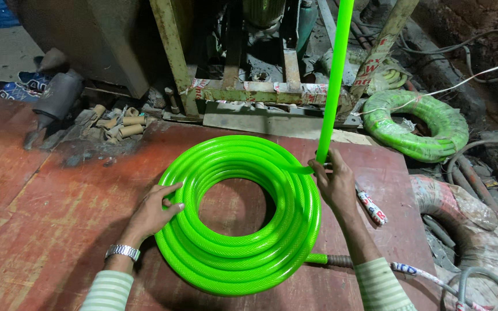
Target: The person coils a green hose on a wooden surface while another person assists by feeding the hose into the coil.
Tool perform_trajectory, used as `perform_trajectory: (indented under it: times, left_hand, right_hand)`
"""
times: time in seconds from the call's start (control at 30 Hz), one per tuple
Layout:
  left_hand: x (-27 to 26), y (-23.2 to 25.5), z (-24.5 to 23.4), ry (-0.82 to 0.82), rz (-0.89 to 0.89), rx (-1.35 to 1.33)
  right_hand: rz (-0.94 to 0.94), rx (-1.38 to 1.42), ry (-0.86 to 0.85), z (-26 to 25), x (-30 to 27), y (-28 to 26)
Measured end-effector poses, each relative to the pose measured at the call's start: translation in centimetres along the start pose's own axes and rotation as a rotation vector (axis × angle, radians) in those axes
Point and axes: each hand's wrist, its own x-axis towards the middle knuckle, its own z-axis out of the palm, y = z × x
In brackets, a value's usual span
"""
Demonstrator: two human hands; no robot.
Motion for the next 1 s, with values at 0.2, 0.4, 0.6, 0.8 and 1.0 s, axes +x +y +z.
perform_trajectory:
  times: [0.2,0.4,0.6,0.8,1.0]
  left_hand:
    - [0.3,-0.7,0.3,-0.004,0.017,0.059]
    - [-2.0,0.1,0.4,0.035,0.097,0.078]
    - [-3.3,-1.1,0.8,0.057,0.109,0.001]
    - [-2.8,-1.1,0.9,0.044,0.093,0.086]
    - [-5.1,-0.5,2.0,0.083,0.133,0.135]
  right_hand:
    - [-0.063,-0.060,0.026,1.0,-1.5,1.8]
    - [-0.076,-0.027,0.041,0.8,-2.9,1.2]
    - [-0.085,-0.068,0.044,1.0,-4.2,1.9]
    - [-0.106,-0.097,0.045,1.4,-5.5,2.1]
    - [-0.110,-0.196,-0.058,0.7,-6.4,0.4]
